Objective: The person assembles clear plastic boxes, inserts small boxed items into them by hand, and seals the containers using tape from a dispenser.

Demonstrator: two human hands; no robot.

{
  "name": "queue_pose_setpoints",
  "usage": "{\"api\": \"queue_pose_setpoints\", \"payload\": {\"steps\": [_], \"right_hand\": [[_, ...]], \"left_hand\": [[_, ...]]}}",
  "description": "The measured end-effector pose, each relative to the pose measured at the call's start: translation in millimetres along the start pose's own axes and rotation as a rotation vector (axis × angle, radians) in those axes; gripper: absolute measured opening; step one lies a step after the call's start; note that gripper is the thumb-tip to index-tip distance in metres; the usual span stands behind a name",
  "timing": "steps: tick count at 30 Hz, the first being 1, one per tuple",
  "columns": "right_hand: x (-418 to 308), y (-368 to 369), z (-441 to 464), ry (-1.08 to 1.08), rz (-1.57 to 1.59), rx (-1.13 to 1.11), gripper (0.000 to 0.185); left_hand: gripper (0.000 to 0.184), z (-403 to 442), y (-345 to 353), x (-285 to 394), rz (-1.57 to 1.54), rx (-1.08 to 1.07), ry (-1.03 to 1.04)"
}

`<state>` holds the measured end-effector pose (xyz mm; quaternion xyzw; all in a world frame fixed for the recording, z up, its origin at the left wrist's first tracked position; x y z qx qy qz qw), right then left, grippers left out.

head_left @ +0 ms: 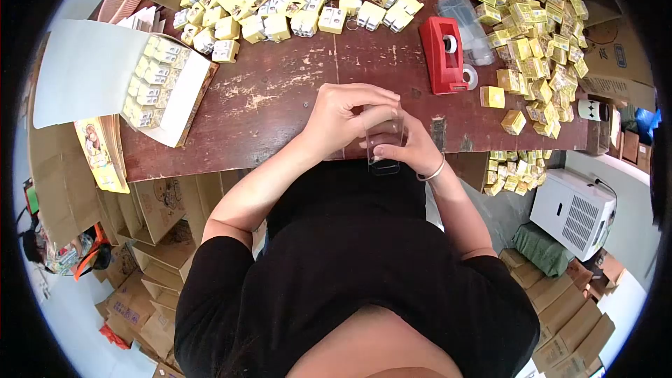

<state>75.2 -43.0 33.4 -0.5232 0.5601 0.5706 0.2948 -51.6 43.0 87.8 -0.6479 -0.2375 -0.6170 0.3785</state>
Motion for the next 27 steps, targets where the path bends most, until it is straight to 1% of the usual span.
{"api": "queue_pose_setpoints", "payload": {"steps": [2, 6, 7, 9, 10, 12, 13, 16, 17, 18, 19, 20, 21, 22, 23, 24, 25, 26, 27], "right_hand": [[0, -2, 0, -0.006, 0.01, 0.025, 0.056], [-3, -9, 0, -0.051, 0.019, 0.098, 0.056], [-4, -7, 0, 0.021, 0.042, 0.112, 0.055], [-5, -5, 1, -0.006, 0.035, 0.109, 0.055], [-6, -4, 2, -0.034, 0.028, 0.105, 0.054], [-7, -1, 3, -0.032, 0.048, 0.104, 0.054], [-8, -1, 3, -0.032, 0.07, 0.106, 0.053], [-5, -2, -2, 0.017, 0.12, 0.132, 0.055], [-11, 1, -3, -0.008, 0.115, 0.142, 0.061], [-17, -2, -3, -0.01, 0.112, 0.151, 0.061], [-30, -8, -1, -0.105, -0.121, 0.135, 0.063], [-42, -13, -1, -0.196, -0.351, 0.118, 0.066], [-46, -22, -4, -0.089, -0.305, 0.102, 0.065], [-51, -35, -10, -0.019, -0.327, 0.096, 0.057], [-62, -40, -14, -0.177, -0.202, 0.204, 0.052], [-61, -54, -24, -0.129, 0.074, 0.349, 0.052], [-66, -63, -26, -0.333, 0.29, 0.355, 0.047], [-69, -68, -36, -0.386, 0.326, 0.429, 0.041], [-63, -68, -40, -0.4, 0.39, 0.481, 0.04]], "left_hand": [[0.021, -2, 3, -4, -0.023, -0.017, 0.053], [0.025, -8, 11, 2, -0.07, -0.014, 0.088], [0.028, -10, 13, 0, -0.032, -0.006, 0.092], [0.034, -12, 15, -2, 0.045, 0.012, 0.102], [0.034, -13, 16, -1, 0.043, 0.012, 0.103], [0.032, -14, 14, -2, -0.116, 0.123, 0.056], [0.027, -13, 14, -1, -0.018, 0.114, 0.149], [0.023, -6, 16, -2, -0.067, 0.034, 0.091], [0.023, -4, 15, 0, -0.074, 0.026, 0.095], [0.023, -1, 17, 4, -0.044, -0.039, 0.099], [0.022, 1, 17, 9, -0.012, -0.102, 0.101], [0.03, 5, 16, 13, 0.021, -0.189, 0.063], [0.035, 10, 13, 16, -0.1, -0.195, -0.037], [0.04, 14, 12, 15, -0.219, -0.201, -0.136], [0.047, 23, 7, 3, -0.551, -0.144, -0.074], [0.046, 33, -3, -6, -0.768, -0.057, -0.124], [0.052, 35, -11, -20, -0.85, 0.089, -0.16], [0.059, 34, -1, -27, -0.808, 0.058, -0.166], [0.067, 31, 12, -33, -0.765, 0.029, -0.168]]}}
Point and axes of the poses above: each hand's wrist, its own z-axis towards the middle knuckle, its own y-axis out of the palm, x = y × z, the point moved 5 cm from there along z, towards the middle knuckle, and after that the axes turned 8 degrees about -y, right-handed, at the moved point
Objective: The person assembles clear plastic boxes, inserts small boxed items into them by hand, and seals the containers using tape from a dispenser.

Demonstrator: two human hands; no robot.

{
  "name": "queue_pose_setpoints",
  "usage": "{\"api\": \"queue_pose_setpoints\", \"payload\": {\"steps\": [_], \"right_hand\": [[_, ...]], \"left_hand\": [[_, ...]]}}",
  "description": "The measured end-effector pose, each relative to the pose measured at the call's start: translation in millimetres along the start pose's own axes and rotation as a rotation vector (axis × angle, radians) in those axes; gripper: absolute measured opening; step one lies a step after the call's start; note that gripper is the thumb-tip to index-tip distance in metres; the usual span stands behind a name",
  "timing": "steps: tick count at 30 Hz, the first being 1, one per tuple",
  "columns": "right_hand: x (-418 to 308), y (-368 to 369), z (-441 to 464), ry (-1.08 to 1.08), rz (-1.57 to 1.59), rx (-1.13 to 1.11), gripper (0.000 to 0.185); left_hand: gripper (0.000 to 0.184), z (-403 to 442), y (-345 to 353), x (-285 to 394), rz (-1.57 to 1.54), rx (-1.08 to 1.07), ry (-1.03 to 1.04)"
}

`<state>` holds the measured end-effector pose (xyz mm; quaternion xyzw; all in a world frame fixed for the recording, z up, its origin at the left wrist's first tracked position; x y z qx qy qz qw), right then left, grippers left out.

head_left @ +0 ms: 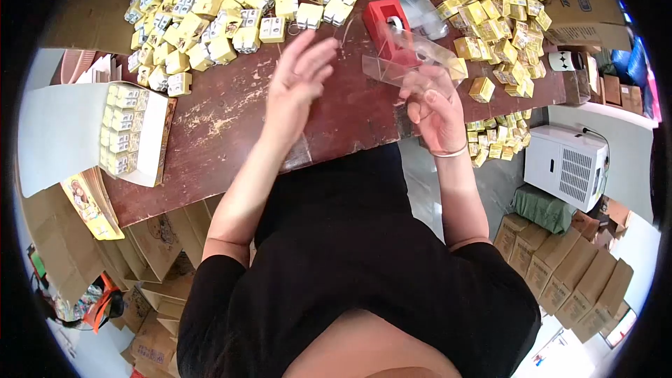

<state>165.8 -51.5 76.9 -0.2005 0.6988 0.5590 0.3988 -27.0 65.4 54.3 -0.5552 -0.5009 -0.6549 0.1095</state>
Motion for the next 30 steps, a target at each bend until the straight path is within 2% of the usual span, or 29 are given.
{"api": "queue_pose_setpoints", "payload": {"steps": [1, 2, 3, 5, 6, 7, 8, 9, 10, 11, 12, 14, 15, 17, 18, 19, 20, 21, 22, 24, 25, 27, 29, 30], "right_hand": [[8, -5, -5, -0.007, 0.057, 0.063, 0.039], [16, -4, -11, 0.032, 0.084, 0.021, 0.041], [22, 4, -17, 0.086, -0.05, 0.008, 0.044], [29, 11, -25, 0.008, -0.389, -0.164, 0.053], [9, 1, -24, 0.078, -0.814, -0.271, 0.063], [-15, -4, -15, 0.022, -1.021, -0.36, 0.063], [-30, -44, -9, 0.073, -0.977, -0.124, 0.058], [-57, -76, -1, 0.053, -1.247, 0.075, 0.057], [-84, -103, 10, -0.511, -1.818, -0.135, 0.053], [-96, -107, 12, -0.523, -2.16, -0.067, 0.052], [-97, -136, 15, -0.409, -2.291, -0.027, 0.063], [-95, -198, 22, -0.122, -2.04, -0.004, 0.064], [-99, -184, 18, -0.116, -2.125, 0.013, 0.059], [-94, -144, 13, -0.203, -1.582, 0.089, 0.054], [-78, -114, 8, -0.243, -1.145, 0.09, 0.051], [-59, -82, 6, -0.22, -1.068, 0.049, 0.05], [-30, -50, 2, -0.241, -0.835, -0.014, 0.05], [-3, -31, 0, -0.258, -0.92, -0.073, 0.051], [22, -23, 0, -0.345, -1.139, -0.139, 0.053], [63, -10, -1, -0.437, -1.278, -0.07, 0.058], [76, -6, 0, -0.566, -1.387, -0.048, 0.063], [93, -7, -3, -0.383, -1.62, 0.008, 0.067], [85, -1, -6, -0.338, -1.584, -0.093, 0.081], [74, 5, -4, -0.354, -1.534, -0.133, 0.088]], "left_hand": [[0.082, -5, 18, -18, -0.139, -0.145, -0.062], [0.089, -11, 34, -34, -0.23, -0.207, -0.123], [0.082, -14, 54, -36, -0.281, -0.238, -0.061], [0.073, -13, 60, -54, -0.273, -0.211, -0.27], [0.047, -8, 59, -53, -0.278, -0.17, -0.204], [0.044, -8, 53, -53, -0.347, -0.18, -0.262], [0.042, -8, 43, -50, -0.414, -0.19, -0.319], [0.041, -7, 32, -49, -0.415, -0.224, -0.322], [0.041, -8, 23, -47, -0.442, -0.227, -0.367], [0.041, -10, 16, -45, -0.469, -0.23, -0.412], [0.052, -12, 6, -48, -0.42, -0.199, -0.414], [0.053, -18, -7, -42, -0.427, -0.191, -0.424], [0.054, -22, -11, -40, -0.434, -0.179, -0.433], [0.056, -30, -17, -32, -0.406, -0.133, -0.403], [0.056, -36, -23, -30, -0.388, -0.115, -0.387], [0.057, -42, -28, -28, -0.368, -0.096, -0.375], [0.06, -45, -35, -32, -0.367, -0.056, -0.383], [0.06, -46, -39, -32, -0.361, -0.039, -0.38], [0.063, -47, -41, -31, -0.361, -0.044, -0.381], [0.071, -49, -41, -27, -0.319, -0.06, -0.36], [0.071, -53, -45, -26, -0.32, -0.048, -0.351], [0.076, -57, -52, -22, -0.276, -0.038, -0.313], [0.076, -66, -57, -15, -0.346, -0.047, -0.26], [0.075, -70, -61, -13, -0.257, -0.028, -0.296]]}}
Point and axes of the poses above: each hand's wrist, its own z-axis towards the middle knuckle, its own y-axis out of the palm, x = y × z, the point moved 5 cm from there along z, towards the middle knuckle, and after that the axes turned 8 degrees about -y, right-handed, at the moved point
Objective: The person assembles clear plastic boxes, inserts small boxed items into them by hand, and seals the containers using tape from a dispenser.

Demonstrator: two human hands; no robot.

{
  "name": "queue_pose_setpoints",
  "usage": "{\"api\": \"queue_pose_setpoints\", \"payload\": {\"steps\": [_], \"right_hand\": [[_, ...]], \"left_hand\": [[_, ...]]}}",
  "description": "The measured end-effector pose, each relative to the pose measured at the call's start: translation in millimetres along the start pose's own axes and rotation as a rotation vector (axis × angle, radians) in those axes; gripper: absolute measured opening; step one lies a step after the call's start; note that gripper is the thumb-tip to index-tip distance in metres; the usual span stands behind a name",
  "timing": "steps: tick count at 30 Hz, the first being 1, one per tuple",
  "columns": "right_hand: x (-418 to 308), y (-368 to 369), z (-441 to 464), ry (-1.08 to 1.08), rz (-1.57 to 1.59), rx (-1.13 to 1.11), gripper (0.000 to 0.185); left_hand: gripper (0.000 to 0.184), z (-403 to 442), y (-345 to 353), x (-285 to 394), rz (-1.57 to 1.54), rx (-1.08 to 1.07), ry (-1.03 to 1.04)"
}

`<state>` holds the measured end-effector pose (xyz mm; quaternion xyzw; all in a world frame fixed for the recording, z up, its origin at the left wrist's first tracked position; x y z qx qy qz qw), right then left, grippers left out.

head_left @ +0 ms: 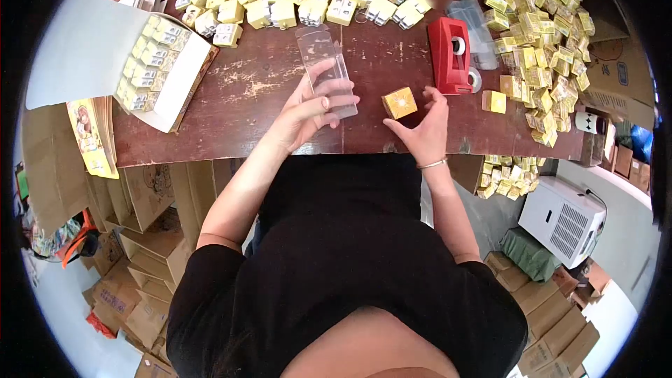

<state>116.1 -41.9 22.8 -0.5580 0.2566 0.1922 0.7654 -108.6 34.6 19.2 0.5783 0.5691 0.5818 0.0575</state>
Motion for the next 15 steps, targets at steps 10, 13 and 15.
{"api": "queue_pose_setpoints", "payload": {"steps": [10, 13, 15], "right_hand": [[-41, -19, 75, -0.069, 0.889, -0.102, 0.046], [-58, 4, 92, -0.048, 0.85, -0.104, 0.049], [-65, 8, 88, -0.132, 0.427, -0.218, 0.045]], "left_hand": [[0.063, 2, -24, -17, 0.377, 0.2, -0.043], [0.063, 4, -15, -23, 0.416, 0.197, -0.039], [0.061, 3, -8, -14, 0.431, 0.222, 0.087]]}}
Point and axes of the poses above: each hand's wrist, its own z-axis towards the middle knuckle, its own y-axis out of the palm, x = y × z, the point moved 5 cm from there along z, towards the middle knuckle, and after that the axes turned 8 degrees about -y, right-handed, at the moved point
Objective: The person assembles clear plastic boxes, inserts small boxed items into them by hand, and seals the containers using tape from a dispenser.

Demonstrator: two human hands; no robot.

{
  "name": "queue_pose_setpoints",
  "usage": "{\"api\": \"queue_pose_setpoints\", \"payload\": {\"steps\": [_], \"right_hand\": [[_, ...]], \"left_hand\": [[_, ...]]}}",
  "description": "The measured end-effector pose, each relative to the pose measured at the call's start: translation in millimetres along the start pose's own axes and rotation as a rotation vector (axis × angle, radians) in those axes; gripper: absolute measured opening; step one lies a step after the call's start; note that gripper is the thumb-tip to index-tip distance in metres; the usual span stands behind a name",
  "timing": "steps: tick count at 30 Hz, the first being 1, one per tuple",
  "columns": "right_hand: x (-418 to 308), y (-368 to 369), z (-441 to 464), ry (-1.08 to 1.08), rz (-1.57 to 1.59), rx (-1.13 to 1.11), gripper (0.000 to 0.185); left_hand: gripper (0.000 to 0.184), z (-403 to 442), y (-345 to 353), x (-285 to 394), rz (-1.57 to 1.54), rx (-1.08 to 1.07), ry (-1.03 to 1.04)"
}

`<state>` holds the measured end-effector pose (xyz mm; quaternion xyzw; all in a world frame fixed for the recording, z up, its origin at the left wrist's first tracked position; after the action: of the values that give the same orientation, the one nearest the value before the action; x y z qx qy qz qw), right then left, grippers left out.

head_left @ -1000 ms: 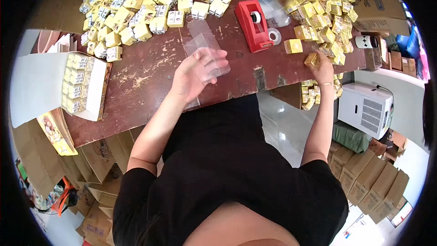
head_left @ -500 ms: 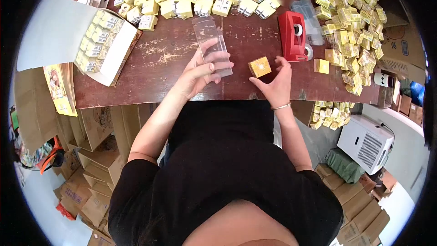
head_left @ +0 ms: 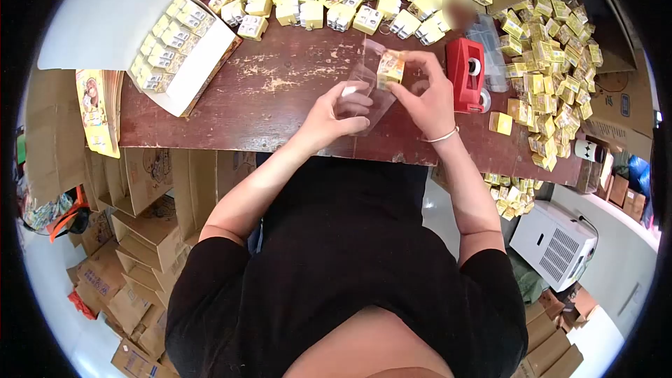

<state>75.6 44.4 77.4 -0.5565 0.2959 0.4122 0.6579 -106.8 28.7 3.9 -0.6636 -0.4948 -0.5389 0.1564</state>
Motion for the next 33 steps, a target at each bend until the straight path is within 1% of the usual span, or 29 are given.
{"api": "queue_pose_setpoints", "payload": {"steps": [1, 3, 4, 5, 6, 7, 8, 9, 10, 11, 12, 13, 14, 15, 16, 17, 19, 20, 22, 23, 24, 26, 27, 30, 31, 33], "right_hand": [[-3, 1, -3, -0.013, -0.098, -0.029, 0.041], [-5, 2, -7, -0.077, -0.053, -0.108, 0.041], [-5, 0, -8, 0.016, -0.071, -0.202, 0.038], [2, -2, -10, 0.019, -0.068, -0.204, 0.038], [8, 1, -11, 0.055, 0.075, -0.261, 0.036], [10, 4, -12, 0.088, 0.216, -0.315, 0.035], [11, 1, -17, 0.165, 0.193, -0.364, 0.033], [17, 6, -22, 0.165, 0.192, -0.363, 0.033], [25, 10, -27, 0.124, 0.212, -0.246, 0.033], [31, 10, -30, 0.081, 0.231, -0.131, 0.033], [28, 8, -32, 0.155, 0.218, -0.037, 0.034], [26, 10, -34, 0.151, 0.218, -0.041, 0.034], [24, 9, -36, 0.126, 0.148, -0.001, 0.035], [24, 8, -37, 0.104, 0.08, 0.041, 0.036], [27, 11, -40, 0.128, 0.119, 0.04, 0.038], [27, 10, -41, 0.131, 0.121, 0.042, 0.038], [21, 6, -38, 0.123, 0.1, 0.018, 0.037], [22, 5, -38, 0.123, 0.099, 0.018, 0.037], [28, 7, -38, 0.208, 0.341, -0.003, 0.037], [27, 10, -36, 0.226, 0.517, -0.021, 0.038], [27, 13, -37, 0.225, 0.516, -0.021, 0.038], [31, 20, -43, 0.25, 0.656, 0.101, 0.039], [33, 24, -46, 0.274, 0.688, 0.089, 0.041], [33, 29, -52, 0.268, 0.639, 0.085, 0.036], [31, 31, -51, 0.161, 0.656, 0.106, 0.035], [33, 30, -59, 0.201, 0.409, 0.019, 0.036]], "left_hand": [[0.061, 1, -4, 0, 0.041, 0.02, 0.03], [0.062, 0, -10, -3, 0.019, 0.063, 0.043], [0.063, -1, -12, -4, 0.003, 0.091, 0.051], [0.064, -3, -14, -5, -0.061, 0.145, 0.064], [0.064, -5, -15, -4, -0.123, 0.196, 0.077], [0.061, -6, -19, -3, -0.184, 0.237, 0.071], [0.059, -5, -22, -4, -0.22, 0.27, 0.1], [0.057, -4, -25, -4, -0.257, 0.303, 0.13], [0.05, -6, -22, 2, -0.246, 0.303, 0.127], [0.05, -5, -22, 1, -0.249, 0.307, 0.131], [0.049, -5, -23, 0, -0.283, 0.315, 0.173], [0.047, -4, -23, 1, -0.317, 0.322, 0.214], [0.047, -4, -23, 1, -0.317, 0.325, 0.217], [0.044, -4, -21, 4, -0.263, 0.325, 0.231], [0.04, -5, -19, 6, -0.208, 0.323, 0.241], [0.04, -5, -20, 5, -0.207, 0.322, 0.238], [0.042, -3, -18, 6, -0.073, 0.258, 0.246], [0.042, -3, -19, 6, -0.074, 0.257, 0.247], [0.045, -3, -15, 7, 0.069, 0.189, 0.166], [0.045, -2, -14, 5, 0.068, 0.187, 0.165], [0.047, -1, -12, 1, 0.038, 0.182, 0.141], [0.049, -1, -11, -1, 0.006, 0.182, 0.119], [0.05, -3, -11, 2, -0.012, 0.198, 0.137], [0.051, -5, -12, 1, -0.004, 0.202, 0.169], [0.052, -5, -11, 2, 0.025, 0.188, 0.186], [0.052, -6, -7, 1, 0.001, 0.161, 0.165]]}}
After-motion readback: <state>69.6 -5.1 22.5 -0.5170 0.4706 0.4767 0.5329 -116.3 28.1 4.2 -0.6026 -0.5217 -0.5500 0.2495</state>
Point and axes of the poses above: each hand's wrist, its own z-axis towards the middle knuckle, its own y-axis out of the palm, x = y × z, the point moved 5 cm from there along z, towards the middle knuckle, and after that the axes turned 8 degrees about -y, right-handed, at the moved point
